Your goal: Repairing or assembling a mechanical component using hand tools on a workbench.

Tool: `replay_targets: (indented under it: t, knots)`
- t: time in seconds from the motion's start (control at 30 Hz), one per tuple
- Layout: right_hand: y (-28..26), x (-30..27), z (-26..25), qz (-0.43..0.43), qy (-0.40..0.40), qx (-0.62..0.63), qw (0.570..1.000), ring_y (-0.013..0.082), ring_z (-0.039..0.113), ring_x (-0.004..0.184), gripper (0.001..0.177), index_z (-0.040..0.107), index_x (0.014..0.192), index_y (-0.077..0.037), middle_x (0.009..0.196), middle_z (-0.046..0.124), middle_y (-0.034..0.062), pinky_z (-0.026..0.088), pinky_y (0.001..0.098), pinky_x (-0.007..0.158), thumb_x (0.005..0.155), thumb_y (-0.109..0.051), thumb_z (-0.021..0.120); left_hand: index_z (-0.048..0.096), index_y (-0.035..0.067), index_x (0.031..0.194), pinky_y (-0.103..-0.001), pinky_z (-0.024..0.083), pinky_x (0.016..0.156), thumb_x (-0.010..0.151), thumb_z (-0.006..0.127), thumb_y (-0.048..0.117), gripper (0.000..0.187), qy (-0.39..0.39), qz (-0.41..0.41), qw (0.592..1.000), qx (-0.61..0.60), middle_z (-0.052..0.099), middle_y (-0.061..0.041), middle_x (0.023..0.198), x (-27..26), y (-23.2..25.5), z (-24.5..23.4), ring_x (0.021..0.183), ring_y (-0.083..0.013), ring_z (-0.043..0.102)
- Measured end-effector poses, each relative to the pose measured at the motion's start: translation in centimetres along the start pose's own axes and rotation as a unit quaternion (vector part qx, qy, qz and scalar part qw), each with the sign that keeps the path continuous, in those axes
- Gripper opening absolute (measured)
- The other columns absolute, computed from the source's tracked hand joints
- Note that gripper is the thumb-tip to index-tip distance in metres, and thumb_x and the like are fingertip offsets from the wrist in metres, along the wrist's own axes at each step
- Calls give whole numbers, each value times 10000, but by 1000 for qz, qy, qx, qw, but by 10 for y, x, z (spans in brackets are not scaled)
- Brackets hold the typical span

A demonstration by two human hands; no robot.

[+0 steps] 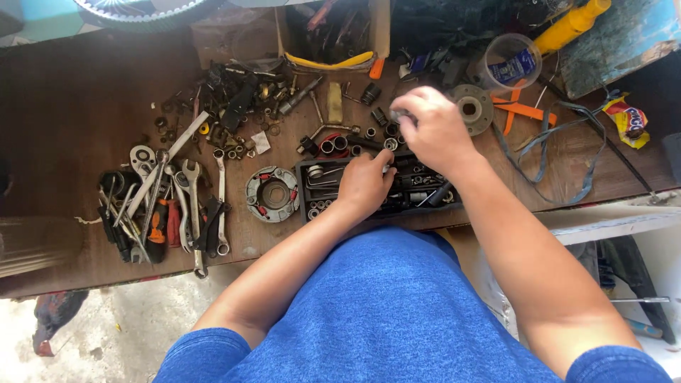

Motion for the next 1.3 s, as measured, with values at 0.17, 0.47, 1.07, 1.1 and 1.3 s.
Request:
replay_targets:
  t: [0.17,0.47,1.07,1.1,1.3]
  knots:
    - [17,29,71,-21,-70,-51,996,396,631,1021,190,687,1068,-30,1016,703,164,507,483,897,881,-65,687,605,98,1041,-500,512,772,907,649,164,155,65,31,990,-121,648,-184,892,-13,-1,-30,862,-392,639]
    - [37,14,86,-23,-59,-19,998,412,629,1063,242,727,1138,-59,1084,732,173,500,489,923,913,-145,705,652,128,1113,-445,542,764,835,681,169,283,149,-49,980,-120,649,-143,915,-51,-45,-125,831,-329,661]
    - [116,-134,32,142,53,-121,981,369,583,1080,315,729,1027,-22,1081,647,171,490,459,950,831,-235,852,682,41,1156,-518,494,906,838,735,97,328,126,-65,982,121,638,-183,1114,-28,-122,-119,1083,-419,609]
    - [118,-133,35,142,54,-120,981,369,583,1080,315,729,1027,-22,1081,647,171,490,459,950,831,-235,852,682,41,1156,-518,494,906,838,735,97,328,126,-65,982,123,638,-183,1114,-31,-121,-120,1083,-419,609]
    - [130,-123,42,230,36,-63,970,344,606,1054,238,747,833,-51,1027,665,145,477,464,908,766,-234,884,657,62,1225,-503,493,952,839,720,63,392,126,-55,986,95,649,-168,1154,-46,-115,-121,1111,-399,610]
Point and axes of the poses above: each hand's wrist, its own x-axis towards the middle knuckle, its own z-axis out of the palm, y = z × x, the point moved 9 cm from there along x, towards the middle knuckle
